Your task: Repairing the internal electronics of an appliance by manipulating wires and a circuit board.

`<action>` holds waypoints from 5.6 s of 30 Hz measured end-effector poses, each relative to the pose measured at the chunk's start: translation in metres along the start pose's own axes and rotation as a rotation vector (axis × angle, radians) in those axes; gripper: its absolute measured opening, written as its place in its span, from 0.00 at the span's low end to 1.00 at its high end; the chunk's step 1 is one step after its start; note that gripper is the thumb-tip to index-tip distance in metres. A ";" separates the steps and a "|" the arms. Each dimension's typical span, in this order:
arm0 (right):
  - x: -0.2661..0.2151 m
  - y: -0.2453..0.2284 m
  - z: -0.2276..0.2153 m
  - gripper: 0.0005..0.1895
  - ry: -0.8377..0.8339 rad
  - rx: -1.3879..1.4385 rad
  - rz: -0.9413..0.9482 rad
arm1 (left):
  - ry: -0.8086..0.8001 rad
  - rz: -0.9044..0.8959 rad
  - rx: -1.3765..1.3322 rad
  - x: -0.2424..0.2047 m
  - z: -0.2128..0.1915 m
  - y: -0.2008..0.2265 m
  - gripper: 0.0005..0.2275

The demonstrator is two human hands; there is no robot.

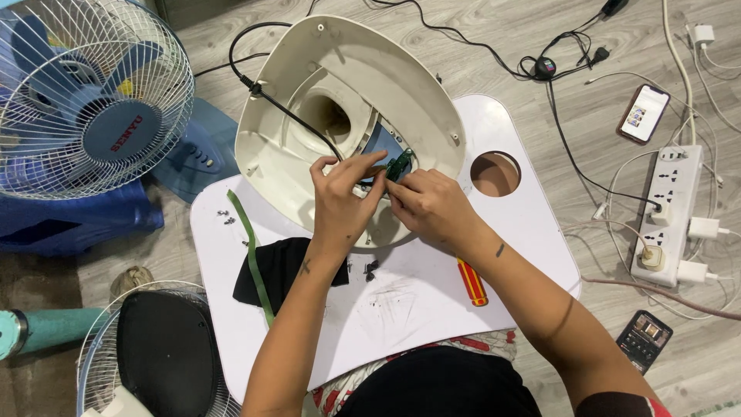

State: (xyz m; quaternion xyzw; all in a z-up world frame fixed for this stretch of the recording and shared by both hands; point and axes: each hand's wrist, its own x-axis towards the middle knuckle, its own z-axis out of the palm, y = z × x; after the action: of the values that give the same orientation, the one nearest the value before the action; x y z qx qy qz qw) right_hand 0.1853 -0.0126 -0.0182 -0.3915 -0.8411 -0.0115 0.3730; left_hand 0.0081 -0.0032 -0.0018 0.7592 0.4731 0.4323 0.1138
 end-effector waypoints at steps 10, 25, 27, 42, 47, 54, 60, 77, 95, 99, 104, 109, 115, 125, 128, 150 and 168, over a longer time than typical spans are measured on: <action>-0.005 0.003 0.002 0.04 -0.039 -0.016 0.018 | -0.068 0.018 0.021 0.000 -0.006 0.000 0.14; -0.005 0.002 0.005 0.18 0.093 0.033 0.112 | -0.202 0.123 0.076 0.001 -0.012 0.001 0.27; -0.015 0.014 0.018 0.16 0.106 0.107 0.130 | -0.227 0.083 0.010 0.004 -0.015 0.007 0.35; -0.004 0.004 -0.009 0.05 0.098 0.176 0.091 | -0.355 0.126 0.227 0.001 -0.010 -0.010 0.31; -0.004 0.001 -0.015 0.06 0.048 0.184 0.053 | -0.333 0.197 0.339 0.002 -0.009 -0.020 0.10; 0.000 -0.002 -0.016 0.04 -0.023 0.174 0.022 | -0.320 0.246 0.424 0.000 -0.011 -0.015 0.05; 0.000 0.002 -0.014 0.05 -0.079 0.132 -0.011 | -0.367 0.216 0.513 -0.002 -0.004 -0.019 0.07; -0.004 0.003 -0.002 0.05 -0.125 0.003 0.005 | -0.529 0.093 0.339 0.005 -0.023 -0.008 0.07; -0.005 0.003 0.009 0.05 -0.090 -0.112 -0.033 | -0.517 0.055 0.300 0.007 -0.022 -0.010 0.08; -0.006 0.004 0.011 0.07 -0.120 -0.143 -0.050 | -0.502 0.061 0.308 0.006 -0.022 -0.010 0.07; -0.008 0.005 0.013 0.08 -0.125 -0.143 -0.048 | -0.492 0.067 0.307 0.006 -0.022 -0.012 0.08; -0.006 0.004 0.011 0.08 -0.125 -0.148 -0.052 | -0.471 0.069 0.296 0.006 -0.022 -0.011 0.10; -0.010 0.005 0.016 0.08 -0.150 -0.205 -0.085 | -0.489 0.050 0.263 0.006 -0.023 -0.011 0.14; -0.007 0.002 0.012 0.08 -0.136 -0.216 -0.091 | -0.667 -0.059 0.434 0.021 0.002 -0.024 0.13; -0.008 0.005 0.014 0.09 -0.138 -0.214 -0.097 | -0.793 -0.157 0.424 0.037 0.003 -0.018 0.12; 0.000 -0.006 0.006 0.06 0.086 -0.043 0.037 | -0.389 -0.154 0.029 0.035 -0.021 0.003 0.14; -0.004 -0.002 0.008 0.13 0.084 -0.045 0.114 | -0.305 0.034 0.294 0.009 -0.009 0.026 0.19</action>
State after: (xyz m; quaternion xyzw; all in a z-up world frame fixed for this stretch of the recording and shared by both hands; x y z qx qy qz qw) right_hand 0.1807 -0.0144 -0.0261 -0.4462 -0.8005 -0.0256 0.3993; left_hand 0.0185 -0.0119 0.0236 0.8321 0.4955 0.2404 0.0645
